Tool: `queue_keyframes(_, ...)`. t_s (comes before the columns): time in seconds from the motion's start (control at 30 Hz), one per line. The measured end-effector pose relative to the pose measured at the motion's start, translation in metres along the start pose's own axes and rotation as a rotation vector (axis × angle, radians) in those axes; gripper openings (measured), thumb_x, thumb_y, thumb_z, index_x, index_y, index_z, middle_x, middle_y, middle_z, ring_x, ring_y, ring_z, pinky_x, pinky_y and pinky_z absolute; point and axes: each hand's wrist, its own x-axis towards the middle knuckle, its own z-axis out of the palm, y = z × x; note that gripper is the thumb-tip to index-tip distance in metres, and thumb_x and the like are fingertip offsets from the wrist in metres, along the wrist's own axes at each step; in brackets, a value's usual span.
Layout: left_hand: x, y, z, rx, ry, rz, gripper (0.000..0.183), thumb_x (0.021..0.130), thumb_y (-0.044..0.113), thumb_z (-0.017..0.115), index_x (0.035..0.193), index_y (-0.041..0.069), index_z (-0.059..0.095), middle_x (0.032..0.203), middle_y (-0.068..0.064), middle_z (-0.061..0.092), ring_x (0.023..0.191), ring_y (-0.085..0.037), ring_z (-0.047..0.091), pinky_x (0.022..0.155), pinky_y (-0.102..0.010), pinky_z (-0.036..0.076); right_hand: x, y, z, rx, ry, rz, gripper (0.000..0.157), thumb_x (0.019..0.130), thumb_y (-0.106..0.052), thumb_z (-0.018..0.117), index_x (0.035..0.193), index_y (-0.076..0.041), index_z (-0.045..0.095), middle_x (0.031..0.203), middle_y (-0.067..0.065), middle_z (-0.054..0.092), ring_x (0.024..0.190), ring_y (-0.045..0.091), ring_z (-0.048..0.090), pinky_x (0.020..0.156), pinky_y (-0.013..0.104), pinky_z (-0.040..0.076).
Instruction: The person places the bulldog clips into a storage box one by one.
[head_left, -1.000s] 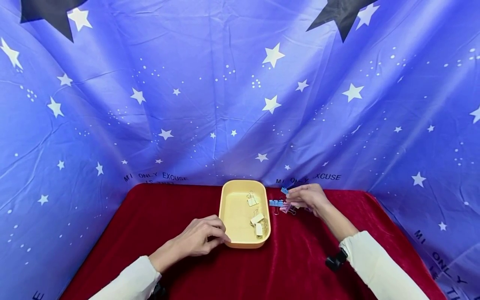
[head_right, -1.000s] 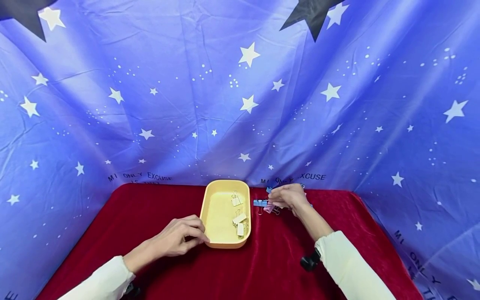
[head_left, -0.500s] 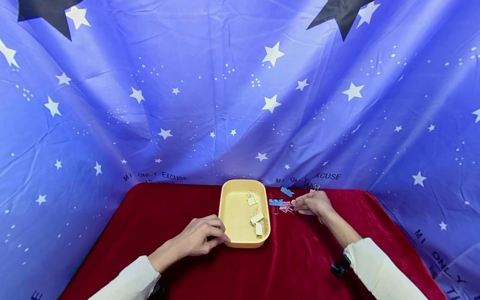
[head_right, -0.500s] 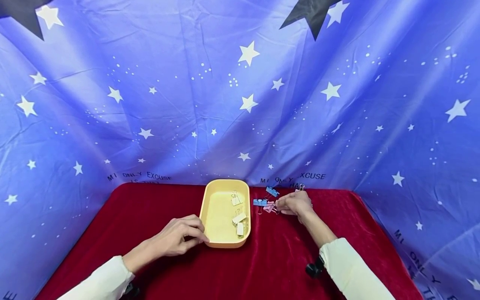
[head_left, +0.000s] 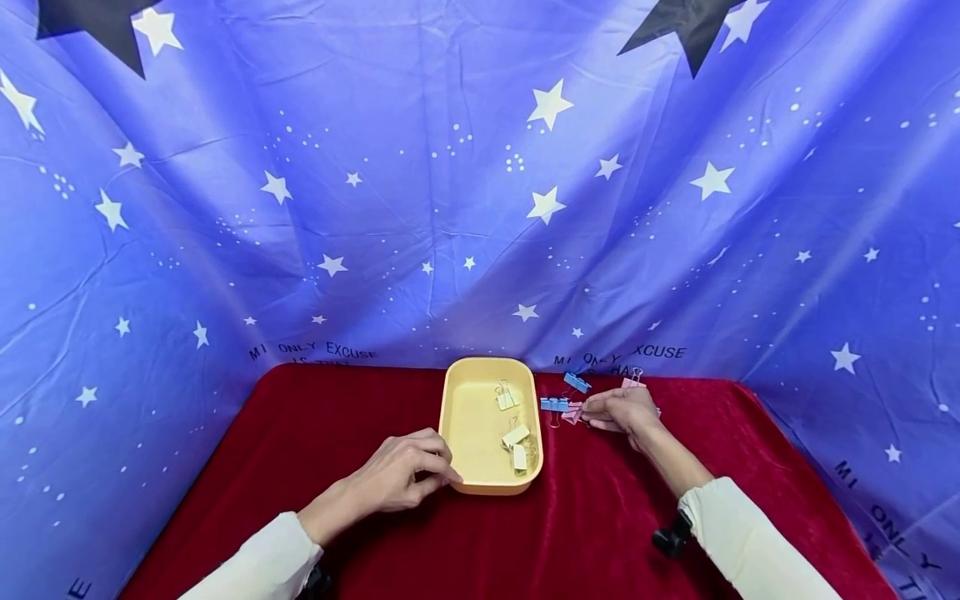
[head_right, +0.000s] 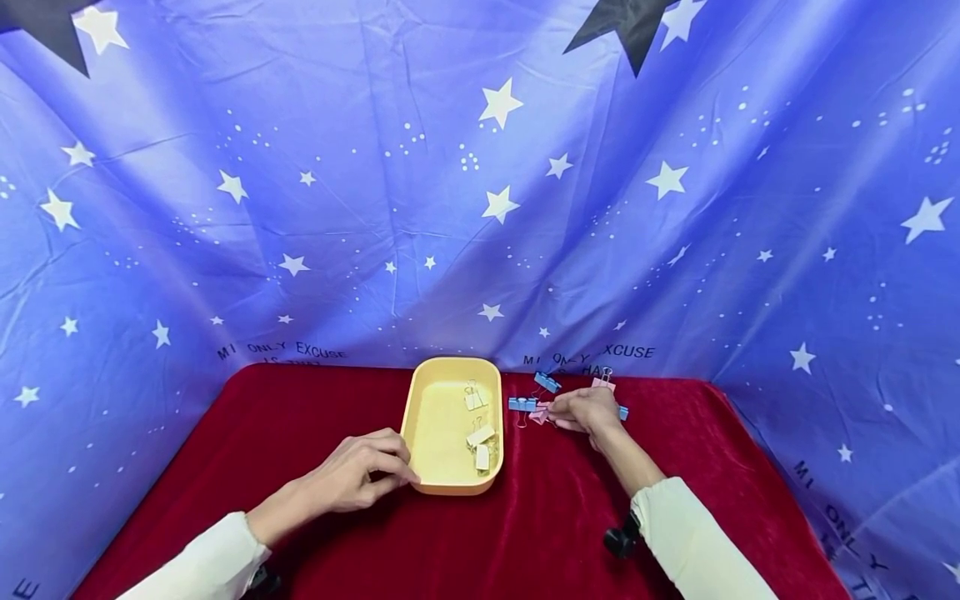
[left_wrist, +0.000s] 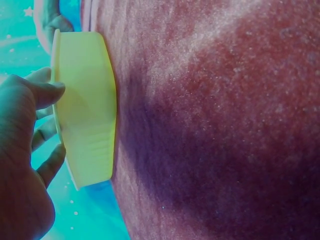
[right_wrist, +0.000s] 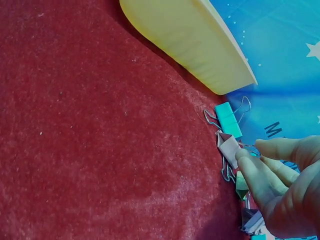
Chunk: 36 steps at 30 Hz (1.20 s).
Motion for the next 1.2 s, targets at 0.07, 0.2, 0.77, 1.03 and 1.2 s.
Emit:
queue_keyframes(0.07,-0.001,0.000,0.000,-0.003,0.004,0.005,0.023,0.087,0.013,0.080,0.097,0.034,0.083,0.091,0.019,0.063,0.094,0.003,0.057,0.074,-0.009,0.046,0.002,0.001,0.002,0.018,0.012,0.005,0.048,0.087,0.007,0.075,0.130,0.020,0.059,0.089,0.017,0.080,0.074,0.016,0.079,0.074,0.032,0.063)
queue_keyframes(0.2,-0.001,-0.001,0.000,-0.008,0.006,0.008,0.023,0.087,0.013,0.079,0.097,0.033,0.083,0.091,0.019,0.063,0.094,0.003,0.057,0.074,-0.009,0.046,0.003,0.000,0.003,0.057,0.010,0.015,0.053,0.085,0.010,0.075,0.133,0.021,0.056,0.088,0.016,0.080,0.075,0.017,0.079,0.072,0.031,0.063)
queue_keyframes(0.77,-0.002,-0.002,0.000,-0.024,0.012,-0.005,0.026,0.087,0.011,0.079,0.098,0.033,0.084,0.092,0.019,0.063,0.097,0.002,0.058,0.077,-0.013,0.049,-0.007,-0.015,-0.005,-0.175,0.070,-0.046,0.038,0.084,0.008,0.075,0.120,0.018,0.067,0.088,0.020,0.079,0.076,0.021,0.080,0.073,0.035,0.063)
queue_keyframes(1.03,-0.003,-0.005,0.002,-0.044,0.053,0.038,0.024,0.085,0.011,0.080,0.098,0.031,0.084,0.094,0.017,0.063,0.097,0.001,0.057,0.075,-0.012,0.047,-0.013,-0.018,-0.011,-0.137,0.029,-0.040,0.038,0.087,0.008,0.071,0.123,0.020,0.064,0.089,0.019,0.079,0.077,0.020,0.080,0.074,0.036,0.063)
queue_keyframes(1.2,-0.002,-0.008,0.002,-0.058,0.044,0.038,0.025,0.085,0.011,0.081,0.100,0.031,0.084,0.095,0.016,0.064,0.098,0.000,0.056,0.075,-0.010,0.045,-0.016,-0.018,-0.014,-0.108,-0.004,-0.025,0.042,0.086,0.009,0.070,0.126,0.021,0.061,0.088,0.017,0.080,0.076,0.016,0.079,0.074,0.034,0.063)
